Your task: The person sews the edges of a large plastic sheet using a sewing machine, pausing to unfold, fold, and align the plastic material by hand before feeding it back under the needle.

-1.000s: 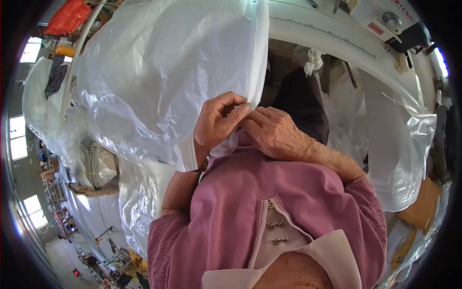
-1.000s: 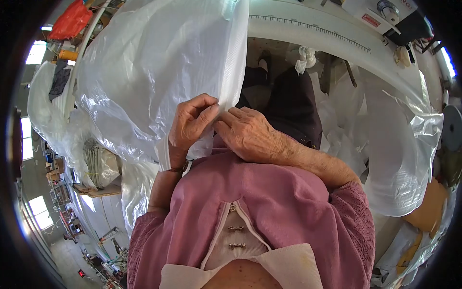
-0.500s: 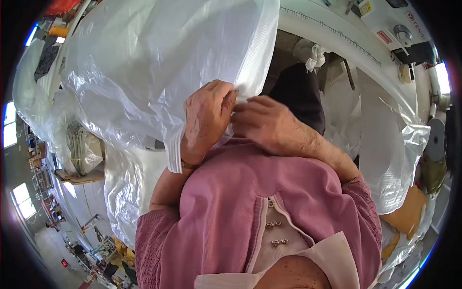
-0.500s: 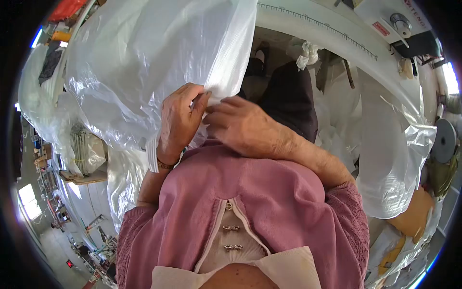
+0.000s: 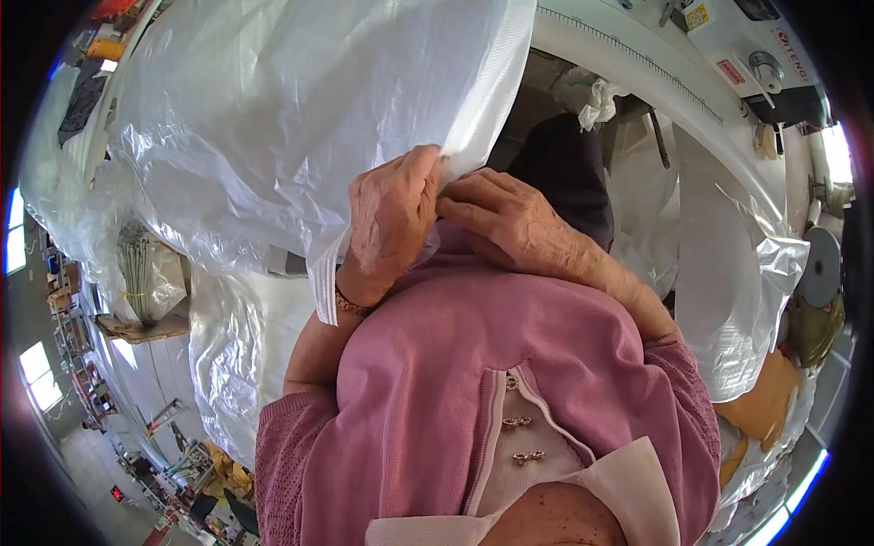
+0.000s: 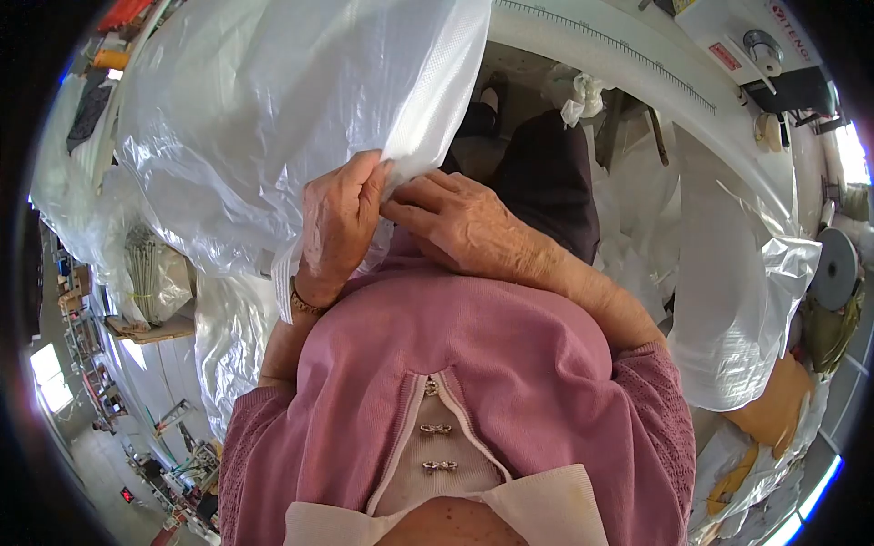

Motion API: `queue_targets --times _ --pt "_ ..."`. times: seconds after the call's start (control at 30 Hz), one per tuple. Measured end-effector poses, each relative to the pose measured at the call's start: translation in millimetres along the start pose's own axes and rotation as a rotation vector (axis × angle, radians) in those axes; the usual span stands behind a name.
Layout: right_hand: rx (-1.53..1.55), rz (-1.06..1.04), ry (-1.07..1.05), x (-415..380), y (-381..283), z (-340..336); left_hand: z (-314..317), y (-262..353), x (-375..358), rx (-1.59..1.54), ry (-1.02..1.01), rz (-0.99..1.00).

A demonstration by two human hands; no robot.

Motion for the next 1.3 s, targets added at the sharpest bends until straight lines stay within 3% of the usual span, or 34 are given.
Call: queue_targets --times 0.03,0.1,0.13,0.2,0.23,0.3,0.33,0.37,0.43,0.5,0.57,0.67,0.7,0.77,0.8,0.87,0.93,1.0,1.07,1.23,1.3 --pt "0.000 0.004 -0.001 -2.9 5.5 0.4 -1.0 0.8 -2.9 -0.003 -0.003 0.000" --pt "0.116 0.101 0.218 -13.8 26.3 -4.9 -3.9 3.1 -2.6 0.027 0.039 0.000" --pt "0.282 0.397 0.351 -19.2 30.0 -8.4 -4.1 2.4 -2.6 0.020 0.036 0.027" --pt "0.431 0.705 0.744 -15.2 55.2 17.5 -4.4 -4.0 -4.2 0.095 0.081 0.096" --pt "0.410 0.648 0.853 -8.9 73.3 35.5 -7.4 -4.6 -2.8 0.127 0.125 0.166" --pt "0.422 0.729 0.737 14.9 91.3 58.8 -21.2 -3.2 5.5 0.179 0.100 0.244" --pt "0.434 0.915 0.560 38.0 93.1 69.3 -32.8 3.1 14.0 0.185 0.089 0.305" --pt "0.435 0.689 0.505 68.2 119.7 109.7 -45.7 9.1 26.1 0.187 0.088 0.342" --pt "0.458 0.609 0.303 114.9 115.1 135.2 -69.5 23.1 43.6 0.000 -0.147 0.298" --pt "0.475 0.569 0.157 143.3 102.8 153.4 -85.6 36.9 58.7 -0.001 -0.190 0.329" --pt "0.477 0.505 0.085 150.7 95.4 160.2 -95.3 41.0 62.6 0.321 -0.342 0.418" --pt "0.470 0.380 0.052 134.8 90.5 154.5 -67.5 15.0 40.8 0.453 -0.455 0.410" --pt "0.458 0.315 0.073 123.7 92.1 147.4 -56.4 9.6 31.4 0.565 -0.459 0.427" --pt "0.393 0.161 0.139 96.6 101.6 122.5 -31.1 -18.2 17.7 0.477 -0.358 0.371" --pt "0.338 0.169 0.064 80.8 105.9 103.7 -23.9 -27.3 9.1 0.390 -0.263 0.316" --pt "0.129 0.329 -0.380 66.0 104.2 47.8 -14.3 -34.0 -0.1 0.338 -0.199 0.226" --pt "-0.024 0.368 -0.359 61.4 99.5 2.8 -6.3 -34.4 -2.9 0.290 -0.126 0.142" --pt "-0.062 0.068 0.069 60.8 99.6 -22.2 0.5 -33.3 -6.6 0.274 -0.023 0.020" --pt "-0.248 -0.083 0.142 71.5 95.2 -45.2 4.3 -35.7 -7.8 0.233 0.027 -0.013" --pt "-0.257 -0.316 0.117 89.8 93.4 -42.5 3.9 -35.7 -9.3 0.113 0.085 -0.080" --pt "-0.253 -0.363 -0.010 93.3 90.0 -36.3 3.3 -35.9 -8.4 0.099 0.078 -0.069"
Point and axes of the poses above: each hand's wrist, its own x-axis towards the middle knuckle, its own z-axis out of the palm, y = z × x, the point moved 1 cm from there along x, towards the middle knuckle, and after that the axes turned 4 degrees about z, right-handed, at the moved point
